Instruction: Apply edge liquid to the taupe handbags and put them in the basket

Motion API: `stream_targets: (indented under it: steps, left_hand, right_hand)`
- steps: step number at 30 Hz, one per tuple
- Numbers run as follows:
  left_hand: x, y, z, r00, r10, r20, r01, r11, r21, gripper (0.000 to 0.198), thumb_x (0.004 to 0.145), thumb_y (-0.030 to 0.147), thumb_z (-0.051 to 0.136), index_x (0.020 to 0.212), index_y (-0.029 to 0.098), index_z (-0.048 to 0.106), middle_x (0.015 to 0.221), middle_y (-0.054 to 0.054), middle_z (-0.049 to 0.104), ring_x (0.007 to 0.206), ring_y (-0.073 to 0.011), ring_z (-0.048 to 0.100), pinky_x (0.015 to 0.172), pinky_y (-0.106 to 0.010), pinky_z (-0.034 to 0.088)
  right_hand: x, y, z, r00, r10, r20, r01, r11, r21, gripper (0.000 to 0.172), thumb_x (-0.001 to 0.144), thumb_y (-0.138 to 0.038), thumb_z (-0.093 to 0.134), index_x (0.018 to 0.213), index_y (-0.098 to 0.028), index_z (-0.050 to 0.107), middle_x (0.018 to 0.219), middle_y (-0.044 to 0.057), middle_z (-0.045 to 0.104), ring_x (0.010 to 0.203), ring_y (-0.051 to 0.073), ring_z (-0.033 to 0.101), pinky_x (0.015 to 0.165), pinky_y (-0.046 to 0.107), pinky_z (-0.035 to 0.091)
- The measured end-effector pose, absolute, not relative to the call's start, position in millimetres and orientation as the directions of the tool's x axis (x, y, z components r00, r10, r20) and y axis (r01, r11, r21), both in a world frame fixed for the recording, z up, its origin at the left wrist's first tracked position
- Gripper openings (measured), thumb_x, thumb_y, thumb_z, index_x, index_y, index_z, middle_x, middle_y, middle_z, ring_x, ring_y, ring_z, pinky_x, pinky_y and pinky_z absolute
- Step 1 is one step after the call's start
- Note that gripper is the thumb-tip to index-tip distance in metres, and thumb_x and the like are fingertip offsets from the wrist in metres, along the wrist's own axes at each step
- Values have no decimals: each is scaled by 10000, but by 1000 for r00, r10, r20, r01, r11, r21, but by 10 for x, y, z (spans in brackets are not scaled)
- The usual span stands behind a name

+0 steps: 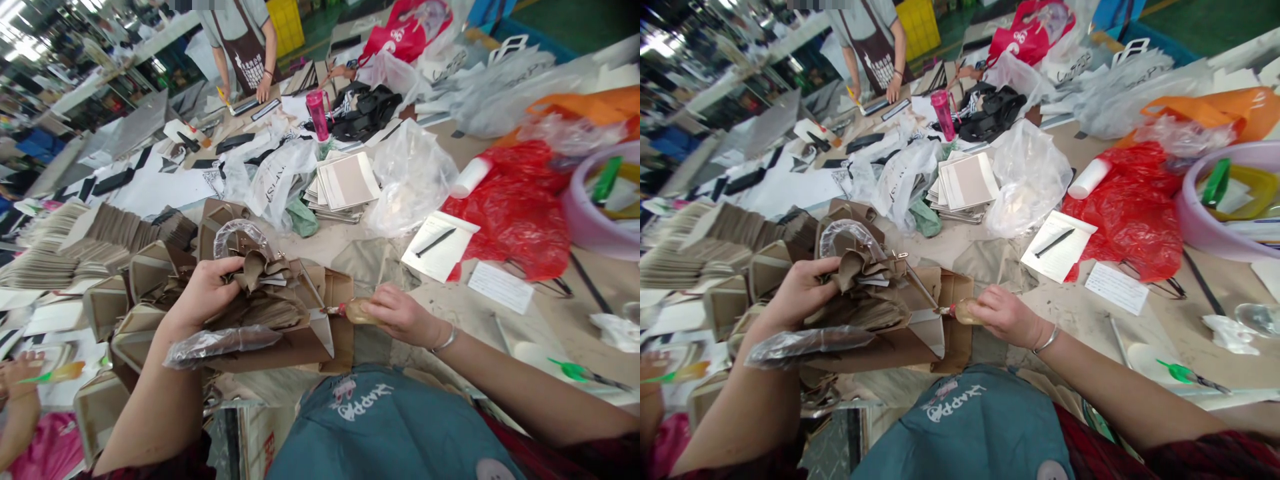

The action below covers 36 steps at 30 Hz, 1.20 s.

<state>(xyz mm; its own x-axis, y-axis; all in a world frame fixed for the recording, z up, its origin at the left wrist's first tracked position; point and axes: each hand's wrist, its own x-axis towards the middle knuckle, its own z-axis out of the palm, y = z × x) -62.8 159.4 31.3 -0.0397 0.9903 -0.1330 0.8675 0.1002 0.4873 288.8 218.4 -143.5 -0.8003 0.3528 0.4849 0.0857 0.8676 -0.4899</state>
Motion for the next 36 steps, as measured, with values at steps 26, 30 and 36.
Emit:
stream_targets:
  steps: [26, 30, 36]
  left_hand:
    - [-419, 1131, 338, 272, 942, 197, 930, -310, 199, 211, 756, 48, 458, 867, 103, 629, 778, -86, 674, 709, -144, 636, 651, -219, 487]
    - [-388, 1079, 322, 281, 930, 239, 926, -328, 187, 210, 761, 49, 456, 859, 117, 629, 787, -94, 683, 722, -152, 648, 666, -230, 505]
    - [-354, 1022, 338, 257, 945, 204, 933, -298, 203, 214, 748, 55, 480, 877, 125, 635, 826, -97, 697, 750, -167, 660, 684, -247, 516]
  right_hand:
    - [2961, 2121, -1474, -800, 533, 275, 187, 658, -730, 340, 861, -438, 585, 1044, -151, 591, 847, 82, 557, 794, 207, 523, 686, 323, 447]
    - [2955, 2153, -1532, -749, 586, 309, 209, 652, -729, 344, 865, -438, 579, 1068, -161, 584, 891, 93, 568, 817, 211, 533, 709, 333, 460]
    - [2980, 2141, -1507, -832, 488, 263, 173, 679, -714, 311, 864, -420, 588, 1022, -153, 604, 832, 78, 558, 786, 203, 512, 686, 322, 435]
